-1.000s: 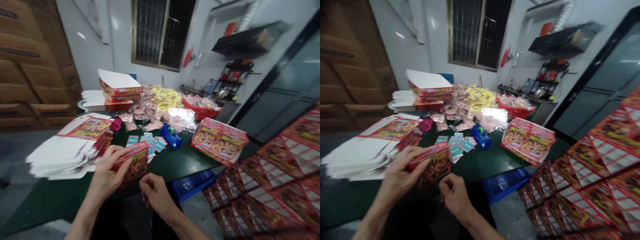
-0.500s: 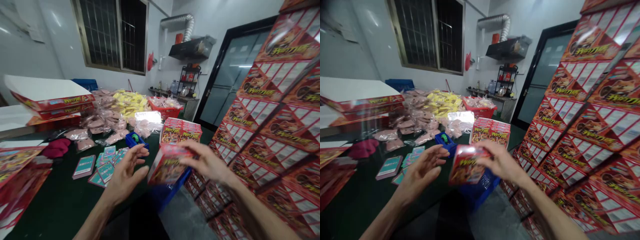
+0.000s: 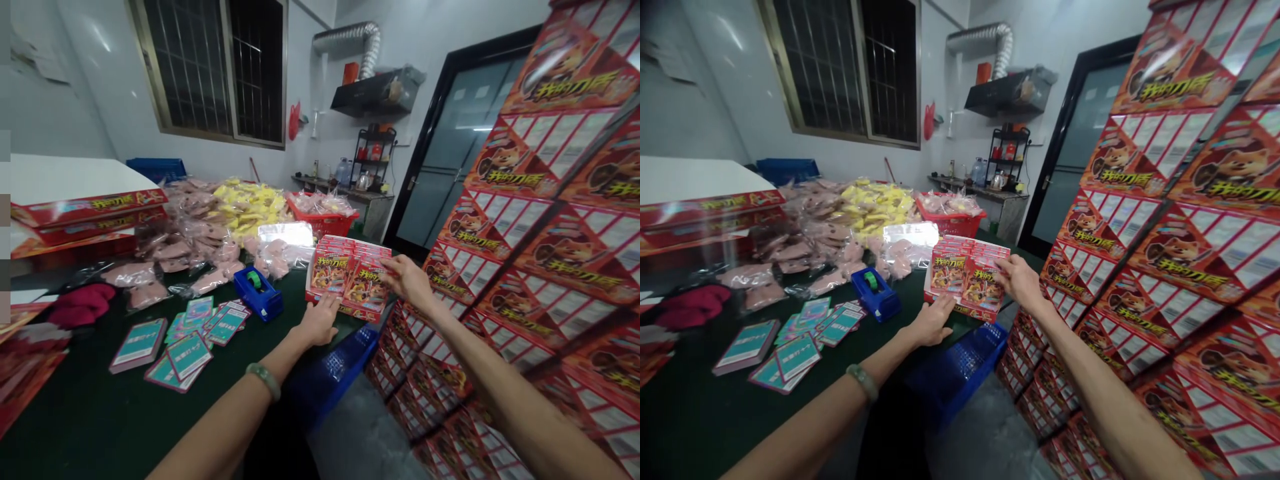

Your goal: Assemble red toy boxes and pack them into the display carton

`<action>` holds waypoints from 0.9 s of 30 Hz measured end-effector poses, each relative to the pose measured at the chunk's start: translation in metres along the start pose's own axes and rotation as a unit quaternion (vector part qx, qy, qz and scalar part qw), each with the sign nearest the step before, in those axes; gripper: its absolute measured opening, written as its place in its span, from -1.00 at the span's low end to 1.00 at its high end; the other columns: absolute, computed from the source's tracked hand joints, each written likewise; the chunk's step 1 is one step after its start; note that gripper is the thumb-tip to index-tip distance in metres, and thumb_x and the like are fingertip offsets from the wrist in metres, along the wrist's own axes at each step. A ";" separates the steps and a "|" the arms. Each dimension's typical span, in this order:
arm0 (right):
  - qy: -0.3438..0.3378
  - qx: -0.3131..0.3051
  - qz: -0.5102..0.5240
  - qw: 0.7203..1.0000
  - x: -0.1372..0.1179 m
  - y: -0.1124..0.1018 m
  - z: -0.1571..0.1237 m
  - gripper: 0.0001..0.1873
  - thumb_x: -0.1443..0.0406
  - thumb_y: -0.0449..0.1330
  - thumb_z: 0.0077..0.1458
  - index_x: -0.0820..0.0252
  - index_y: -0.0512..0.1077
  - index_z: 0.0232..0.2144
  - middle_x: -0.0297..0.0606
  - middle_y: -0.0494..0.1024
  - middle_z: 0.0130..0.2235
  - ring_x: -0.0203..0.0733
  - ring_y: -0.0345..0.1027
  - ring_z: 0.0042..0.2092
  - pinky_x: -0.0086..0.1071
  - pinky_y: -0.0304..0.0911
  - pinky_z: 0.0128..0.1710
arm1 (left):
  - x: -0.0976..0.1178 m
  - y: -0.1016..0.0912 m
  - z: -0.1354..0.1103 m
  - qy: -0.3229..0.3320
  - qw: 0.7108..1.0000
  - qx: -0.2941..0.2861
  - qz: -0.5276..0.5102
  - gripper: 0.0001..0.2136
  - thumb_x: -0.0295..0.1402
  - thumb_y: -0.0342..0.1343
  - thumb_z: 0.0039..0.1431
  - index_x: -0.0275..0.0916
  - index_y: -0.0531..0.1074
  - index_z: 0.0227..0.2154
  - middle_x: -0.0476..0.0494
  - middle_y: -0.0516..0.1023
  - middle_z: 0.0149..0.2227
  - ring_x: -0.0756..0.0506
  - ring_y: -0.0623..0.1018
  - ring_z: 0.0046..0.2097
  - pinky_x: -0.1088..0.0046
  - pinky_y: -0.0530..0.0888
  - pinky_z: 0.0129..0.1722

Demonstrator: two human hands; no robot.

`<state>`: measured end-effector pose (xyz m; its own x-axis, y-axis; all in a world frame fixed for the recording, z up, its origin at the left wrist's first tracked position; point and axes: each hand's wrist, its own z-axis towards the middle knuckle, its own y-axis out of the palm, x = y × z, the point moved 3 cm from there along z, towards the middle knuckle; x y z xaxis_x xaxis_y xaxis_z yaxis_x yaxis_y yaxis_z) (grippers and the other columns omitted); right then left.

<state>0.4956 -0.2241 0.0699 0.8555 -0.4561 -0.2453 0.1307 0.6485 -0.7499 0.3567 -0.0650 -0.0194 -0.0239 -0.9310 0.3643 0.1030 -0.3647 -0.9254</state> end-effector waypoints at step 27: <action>-0.279 -0.146 0.372 0.873 -0.432 0.125 0.004 -0.69 0.25 0.00 0.17 0.19 0.38 -0.08 -0.13 0.49 -0.06 -0.10 0.33 -0.03 -0.26 0.17 0.01 | -0.119 -0.150 -0.438 -0.395 0.817 0.258 0.331 -0.67 -0.27 -0.02 0.18 -0.25 0.40 -0.03 -0.38 0.36 0.12 -0.43 0.26 0.19 -0.14 0.29 -0.04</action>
<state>0.1446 0.0564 0.0852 0.7703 0.4467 -0.4551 -0.6294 0.4175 -0.6554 -0.0917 0.0940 0.0305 0.8356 -0.5463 -0.0571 0.2424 0.4601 -0.8542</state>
